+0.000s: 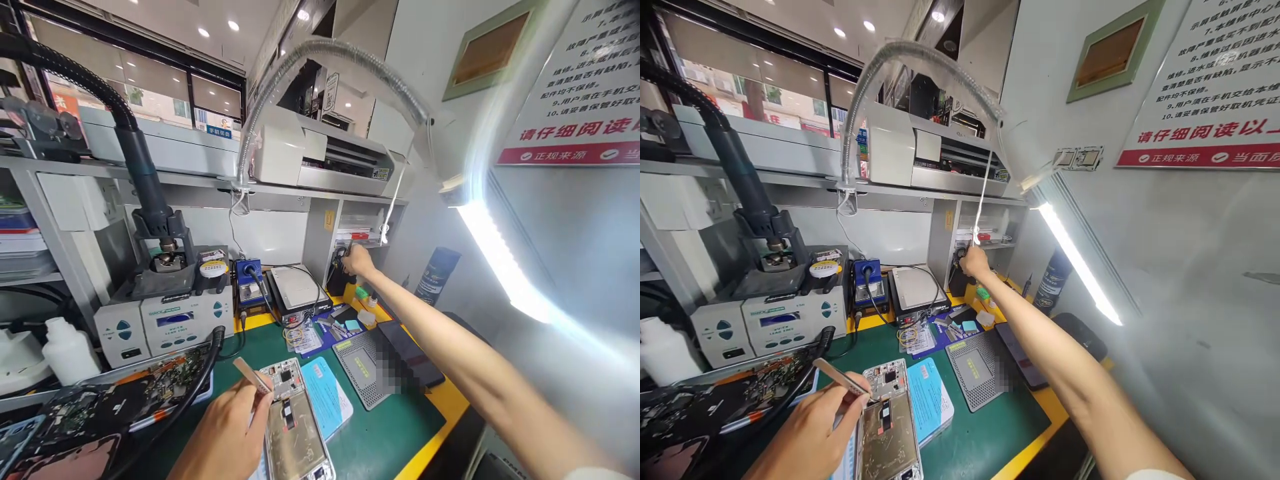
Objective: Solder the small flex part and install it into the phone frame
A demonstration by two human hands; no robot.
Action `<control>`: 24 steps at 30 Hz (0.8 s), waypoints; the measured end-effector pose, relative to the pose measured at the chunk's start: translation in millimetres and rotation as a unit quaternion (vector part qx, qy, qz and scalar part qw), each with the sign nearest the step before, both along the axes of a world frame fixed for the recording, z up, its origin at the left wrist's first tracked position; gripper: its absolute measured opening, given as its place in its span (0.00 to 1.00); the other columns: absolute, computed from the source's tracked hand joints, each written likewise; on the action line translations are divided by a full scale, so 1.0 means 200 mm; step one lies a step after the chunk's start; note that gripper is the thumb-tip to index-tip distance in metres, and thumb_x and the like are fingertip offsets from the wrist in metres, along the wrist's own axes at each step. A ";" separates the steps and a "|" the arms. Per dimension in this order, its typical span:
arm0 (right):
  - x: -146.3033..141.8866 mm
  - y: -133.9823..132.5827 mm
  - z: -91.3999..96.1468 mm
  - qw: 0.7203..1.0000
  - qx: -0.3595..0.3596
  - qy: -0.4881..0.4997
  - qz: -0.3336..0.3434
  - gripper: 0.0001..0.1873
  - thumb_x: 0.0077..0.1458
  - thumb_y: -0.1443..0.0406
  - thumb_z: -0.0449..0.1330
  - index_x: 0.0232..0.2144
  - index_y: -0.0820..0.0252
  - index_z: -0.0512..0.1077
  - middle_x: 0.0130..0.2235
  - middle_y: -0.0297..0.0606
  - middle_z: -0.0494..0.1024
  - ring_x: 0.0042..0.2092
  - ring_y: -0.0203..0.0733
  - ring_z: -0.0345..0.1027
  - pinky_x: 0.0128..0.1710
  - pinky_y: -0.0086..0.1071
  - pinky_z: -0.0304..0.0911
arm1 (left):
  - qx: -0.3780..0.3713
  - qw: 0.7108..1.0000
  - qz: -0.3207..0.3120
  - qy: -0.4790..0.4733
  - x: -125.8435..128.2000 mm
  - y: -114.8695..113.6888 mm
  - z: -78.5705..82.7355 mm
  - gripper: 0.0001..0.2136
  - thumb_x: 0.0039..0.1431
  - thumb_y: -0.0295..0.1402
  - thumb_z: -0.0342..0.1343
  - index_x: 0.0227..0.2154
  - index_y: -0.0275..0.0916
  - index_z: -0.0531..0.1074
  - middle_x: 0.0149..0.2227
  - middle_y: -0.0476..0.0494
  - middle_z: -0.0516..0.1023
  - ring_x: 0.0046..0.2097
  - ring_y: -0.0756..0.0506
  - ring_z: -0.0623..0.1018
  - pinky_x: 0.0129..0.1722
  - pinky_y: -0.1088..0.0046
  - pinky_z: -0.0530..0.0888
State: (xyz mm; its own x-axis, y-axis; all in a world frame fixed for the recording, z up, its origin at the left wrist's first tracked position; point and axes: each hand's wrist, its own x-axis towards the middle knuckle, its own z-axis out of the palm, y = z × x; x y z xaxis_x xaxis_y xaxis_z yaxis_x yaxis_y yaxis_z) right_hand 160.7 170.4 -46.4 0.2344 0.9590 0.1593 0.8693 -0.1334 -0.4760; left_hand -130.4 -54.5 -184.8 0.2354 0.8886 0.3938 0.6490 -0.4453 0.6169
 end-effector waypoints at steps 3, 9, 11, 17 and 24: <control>-0.03 0.02 0.00 0.998 -0.056 -0.001 -0.008 0.18 0.66 0.60 0.63 0.53 0.65 0.72 0.51 0.46 0.77 0.47 0.46 0.76 0.45 0.42 0.75 | -0.027 1.000 0.004 0.003 0.01 -0.01 0.03 0.13 0.68 0.34 0.43 0.34 0.41 0.74 0.36 0.40 0.83 0.39 0.41 0.84 0.38 0.67 0.77; -0.10 -0.02 0.03 0.994 -0.106 -0.015 -0.001 0.17 0.66 0.60 0.62 0.53 0.63 0.72 0.51 0.45 0.77 0.46 0.45 0.76 0.45 0.42 0.75 | -0.046 0.999 -0.001 0.007 0.04 -0.03 0.09 0.16 0.68 0.32 0.40 0.34 0.39 0.74 0.37 0.37 0.83 0.40 0.40 0.83 0.40 0.64 0.77; -0.12 -0.06 0.05 0.995 -0.099 -0.027 0.010 0.17 0.66 0.60 0.62 0.53 0.64 0.72 0.52 0.46 0.77 0.47 0.45 0.75 0.46 0.42 0.75 | -0.045 0.999 0.007 0.007 0.04 -0.04 0.11 0.16 0.67 0.32 0.41 0.33 0.39 0.75 0.37 0.37 0.83 0.40 0.40 0.83 0.40 0.64 0.77; -0.29 -0.24 0.14 0.994 -0.029 -0.061 0.088 0.18 0.66 0.60 0.62 0.54 0.63 0.72 0.55 0.47 0.75 0.51 0.48 0.74 0.49 0.45 0.73 | -0.050 0.999 0.006 -0.004 0.04 -0.06 0.14 0.15 0.66 0.30 0.43 0.34 0.40 0.76 0.39 0.37 0.84 0.42 0.40 0.83 0.41 0.66 0.78; -0.72 -0.55 0.00 0.931 -0.041 -0.025 0.361 0.14 0.68 0.57 0.60 0.46 0.63 0.75 0.42 0.38 0.80 0.36 0.38 0.76 0.35 0.34 0.75 | -0.051 0.998 0.020 0.014 0.05 -0.07 0.15 0.15 0.66 0.29 0.43 0.32 0.40 0.75 0.39 0.37 0.84 0.42 0.40 0.83 0.41 0.65 0.77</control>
State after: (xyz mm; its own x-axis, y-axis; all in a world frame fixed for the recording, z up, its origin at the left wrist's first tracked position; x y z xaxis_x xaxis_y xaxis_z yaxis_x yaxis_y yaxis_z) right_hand 16.5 60.4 -47.1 -0.4827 0.8729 0.0715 0.7667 0.4606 -0.4472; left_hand -120.1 -67.6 -153.9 0.2078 0.9327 0.2947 0.6822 -0.3541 0.6397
